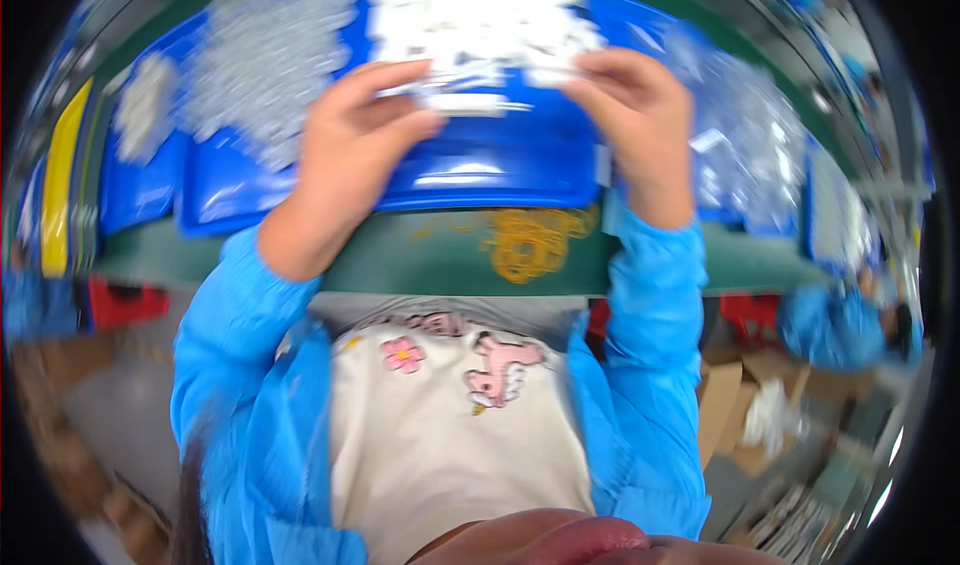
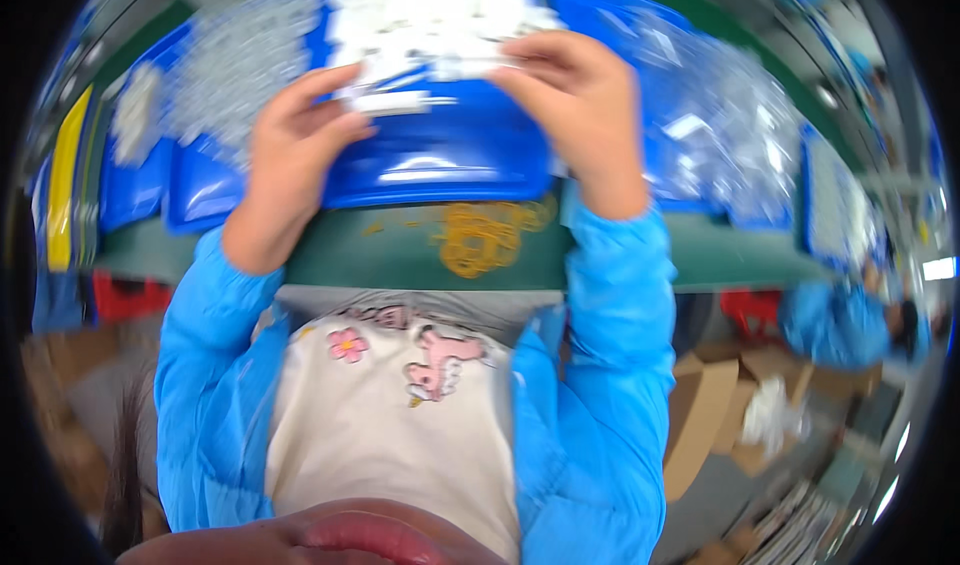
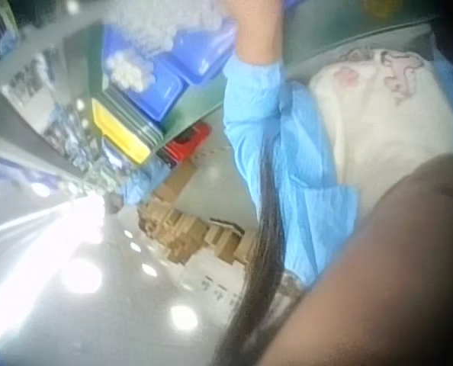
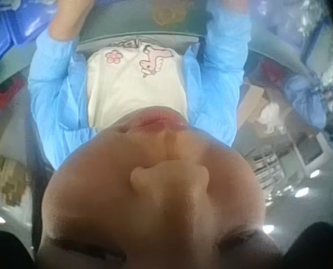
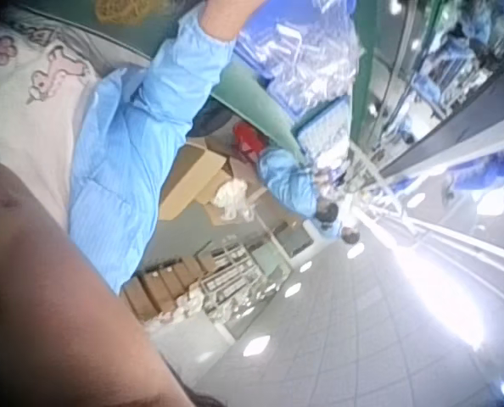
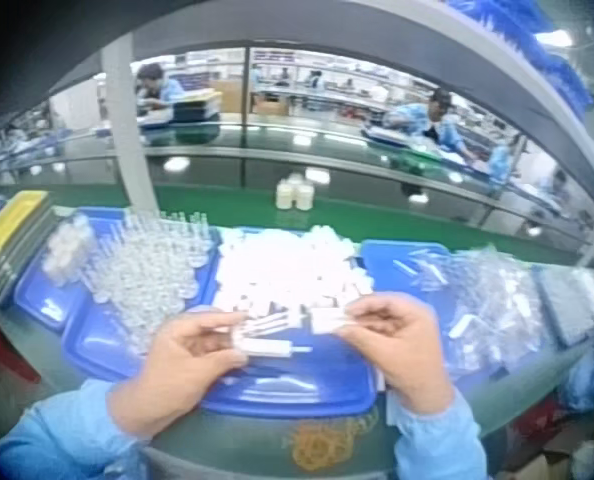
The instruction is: Assembling plastic parts by inserting small components into a white cylindrical housing and securing them with a rubber band.
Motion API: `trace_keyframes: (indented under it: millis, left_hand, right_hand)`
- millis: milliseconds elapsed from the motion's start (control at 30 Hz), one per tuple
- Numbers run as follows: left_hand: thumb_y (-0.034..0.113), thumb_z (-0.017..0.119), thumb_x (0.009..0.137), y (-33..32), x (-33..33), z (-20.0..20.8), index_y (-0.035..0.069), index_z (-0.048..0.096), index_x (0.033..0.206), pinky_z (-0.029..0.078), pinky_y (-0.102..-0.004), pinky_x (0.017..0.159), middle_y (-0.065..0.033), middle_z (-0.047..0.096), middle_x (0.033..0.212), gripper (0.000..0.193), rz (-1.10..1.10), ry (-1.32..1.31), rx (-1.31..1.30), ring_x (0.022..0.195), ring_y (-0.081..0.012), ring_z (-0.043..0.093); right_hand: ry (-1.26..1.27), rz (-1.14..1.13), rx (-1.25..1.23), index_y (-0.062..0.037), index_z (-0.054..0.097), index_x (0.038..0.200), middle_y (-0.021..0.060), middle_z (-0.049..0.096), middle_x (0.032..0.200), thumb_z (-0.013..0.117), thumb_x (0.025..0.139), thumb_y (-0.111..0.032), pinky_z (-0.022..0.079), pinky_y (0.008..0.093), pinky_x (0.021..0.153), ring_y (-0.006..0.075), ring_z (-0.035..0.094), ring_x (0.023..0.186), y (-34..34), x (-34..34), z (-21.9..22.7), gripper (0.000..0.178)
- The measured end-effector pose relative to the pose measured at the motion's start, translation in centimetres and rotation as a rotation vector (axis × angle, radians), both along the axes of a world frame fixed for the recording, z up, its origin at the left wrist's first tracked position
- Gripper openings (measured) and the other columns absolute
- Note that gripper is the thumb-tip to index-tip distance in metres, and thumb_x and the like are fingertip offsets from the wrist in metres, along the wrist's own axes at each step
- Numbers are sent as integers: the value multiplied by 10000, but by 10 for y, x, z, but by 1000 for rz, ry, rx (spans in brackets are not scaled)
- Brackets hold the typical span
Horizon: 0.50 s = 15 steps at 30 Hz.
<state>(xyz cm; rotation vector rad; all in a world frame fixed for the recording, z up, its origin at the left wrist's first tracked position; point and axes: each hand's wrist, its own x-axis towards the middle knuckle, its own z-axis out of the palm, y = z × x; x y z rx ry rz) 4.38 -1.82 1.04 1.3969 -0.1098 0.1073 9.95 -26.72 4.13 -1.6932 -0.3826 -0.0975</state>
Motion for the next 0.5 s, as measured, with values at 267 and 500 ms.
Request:
trace_keyframes:
  millis: [267,500]
  left_hand:
    - [-78,691,786,7,-18,6,10,634,1195,539,-248,800,-87,587,1150,422,-53,-14,-6,930,-149,640]
    - [-117,661,783,10,-20,7,5,620,1202,528,-243,833,-62,583,1082,438,-73,-24,45,940,-136,629]
  right_hand:
    - [51,77,85,53,642,1027,151,690,985,728,796,52,534,230,779,158,677,903,12,-10,-6,246]
    - [51,66,55,56,640,1030,146,687,986,725,791,64,540,225,775,163,678,900,13,-12,1,254]
